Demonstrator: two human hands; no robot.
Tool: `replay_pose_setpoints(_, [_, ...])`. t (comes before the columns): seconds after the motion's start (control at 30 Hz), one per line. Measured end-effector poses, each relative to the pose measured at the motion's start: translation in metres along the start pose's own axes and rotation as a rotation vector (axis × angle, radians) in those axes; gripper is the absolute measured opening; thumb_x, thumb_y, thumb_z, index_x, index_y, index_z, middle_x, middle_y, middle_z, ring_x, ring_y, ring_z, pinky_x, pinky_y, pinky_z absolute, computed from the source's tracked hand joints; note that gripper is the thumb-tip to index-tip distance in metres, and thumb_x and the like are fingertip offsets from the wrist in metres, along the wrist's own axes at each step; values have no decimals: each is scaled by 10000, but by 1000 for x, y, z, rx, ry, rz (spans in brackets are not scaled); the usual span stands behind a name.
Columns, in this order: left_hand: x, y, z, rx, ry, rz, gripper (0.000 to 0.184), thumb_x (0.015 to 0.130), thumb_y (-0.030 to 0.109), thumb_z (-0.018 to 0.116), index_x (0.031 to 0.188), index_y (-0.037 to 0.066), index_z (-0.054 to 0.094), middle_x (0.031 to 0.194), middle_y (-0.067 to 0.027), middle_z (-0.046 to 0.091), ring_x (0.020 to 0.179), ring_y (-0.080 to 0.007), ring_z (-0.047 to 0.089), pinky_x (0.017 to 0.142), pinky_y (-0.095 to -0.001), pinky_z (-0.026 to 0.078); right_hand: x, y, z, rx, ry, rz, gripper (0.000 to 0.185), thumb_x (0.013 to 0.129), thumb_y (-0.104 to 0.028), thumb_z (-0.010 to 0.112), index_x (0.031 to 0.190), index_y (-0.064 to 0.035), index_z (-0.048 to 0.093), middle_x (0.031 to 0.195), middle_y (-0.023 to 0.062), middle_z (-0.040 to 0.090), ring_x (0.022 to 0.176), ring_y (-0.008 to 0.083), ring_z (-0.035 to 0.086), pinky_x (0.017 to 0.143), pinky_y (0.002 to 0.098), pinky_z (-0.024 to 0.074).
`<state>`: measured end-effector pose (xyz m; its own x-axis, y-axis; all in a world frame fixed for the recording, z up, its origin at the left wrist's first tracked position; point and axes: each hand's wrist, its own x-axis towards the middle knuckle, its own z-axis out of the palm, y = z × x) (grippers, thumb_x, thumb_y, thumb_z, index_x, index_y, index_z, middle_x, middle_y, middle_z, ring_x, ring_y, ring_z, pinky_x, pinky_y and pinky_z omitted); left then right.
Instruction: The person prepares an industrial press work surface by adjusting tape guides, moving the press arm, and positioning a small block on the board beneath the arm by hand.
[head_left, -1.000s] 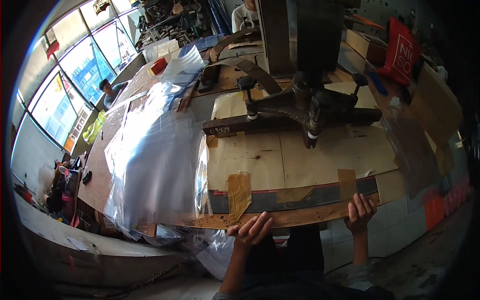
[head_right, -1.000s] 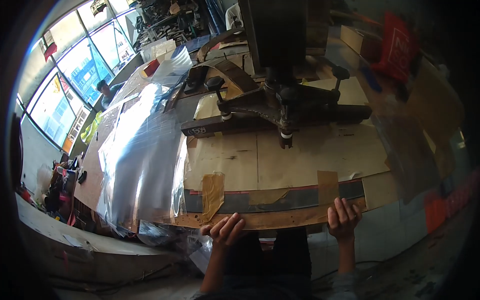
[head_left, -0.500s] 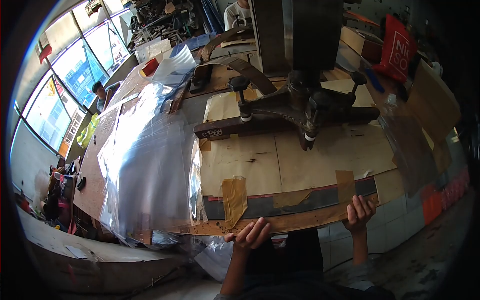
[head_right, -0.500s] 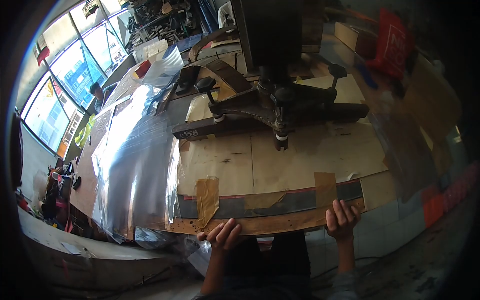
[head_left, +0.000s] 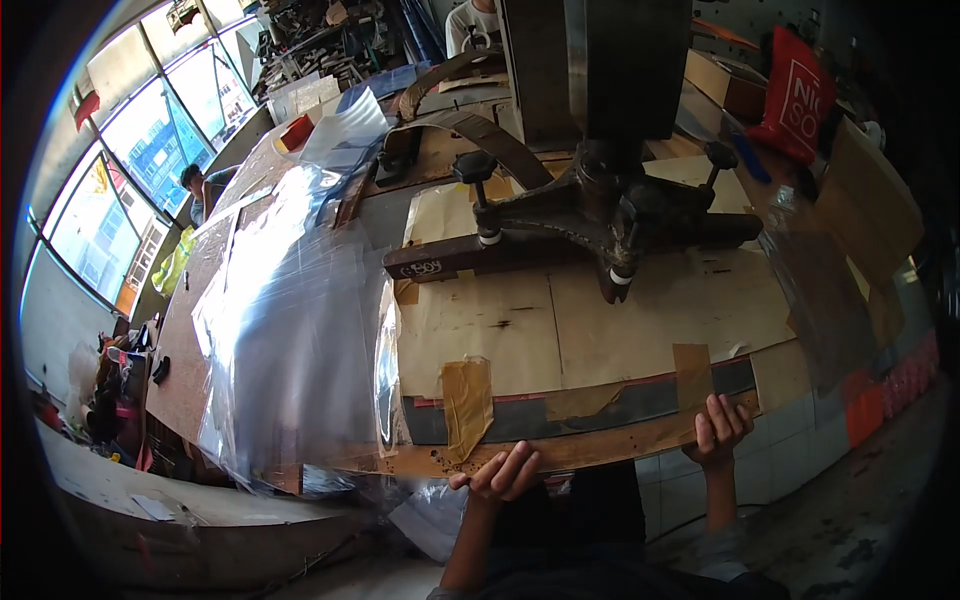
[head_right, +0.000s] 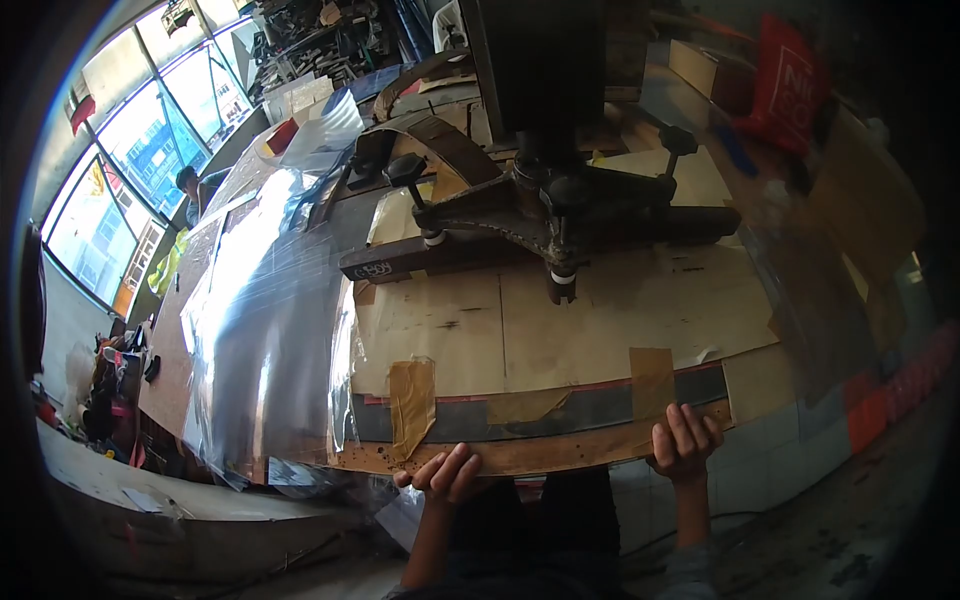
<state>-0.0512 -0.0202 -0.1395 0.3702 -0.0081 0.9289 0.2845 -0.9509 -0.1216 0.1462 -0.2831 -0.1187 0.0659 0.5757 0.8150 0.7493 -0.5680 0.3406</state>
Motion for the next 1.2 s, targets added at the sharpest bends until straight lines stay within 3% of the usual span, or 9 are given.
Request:
replay_pose_setpoints(0.37, [3,1,1,-2,22,-6,160,874,479,554,959,362,624,1015,158,584,971,-61,469,1113,-467,63,-2,1,1,-2,-1,-7,202,915,-123,522,1091,-155,430,1166,85,558,1098,245,527,957,437,336])
replay_pose_setpoints(0.53, [3,1,-3,-23,-35,-18,145,884,370,554,1010,358,625,1061,160,596,1005,-56,473,1106,-441,87,1,0,1,15,-2,9,202,911,-125,528,1087,-154,433,1175,81,558,1109,243,521,958,435,335])
replay_pose_setpoints(0.67, [7,0,-7,-45,-66,-27,176,871,315,558,1027,349,632,1118,160,596,1029,-56,474,1075,-408,139,9,-5,-9,54,-90,69,214,949,-252,478,1136,-155,439,1219,88,525,1128,256,505,970,453,326])
replay_pose_setpoints(0.83, [14,0,-17,-88,-158,-65,268,801,261,645,1065,306,654,1171,143,591,1048,-31,506,1026,-374,194,26,-13,-25,121,-174,136,366,966,-424,405,1221,-162,420,1267,101,479,1164,266,482,1013,485,298])
replay_pose_setpoints(1.03, [34,-3,-40,-139,-306,-67,353,770,283,700,1119,258,655,1237,99,585,1077,-64,520,962,-330,253,20,-10,-32,86,-240,113,366,994,-397,348,1224,-155,498,1293,105,495,1184,260,490,1034,517,286])
replay_pose_setpoints(1.2, [52,-6,-56,-241,-382,-95,407,748,289,692,1149,236,658,1242,52,599,1068,-89,548,918,-304,309,42,-9,-56,210,-296,132,361,949,-376,443,1210,-162,574,1285,59,544,1189,214,507,1041,528,293])
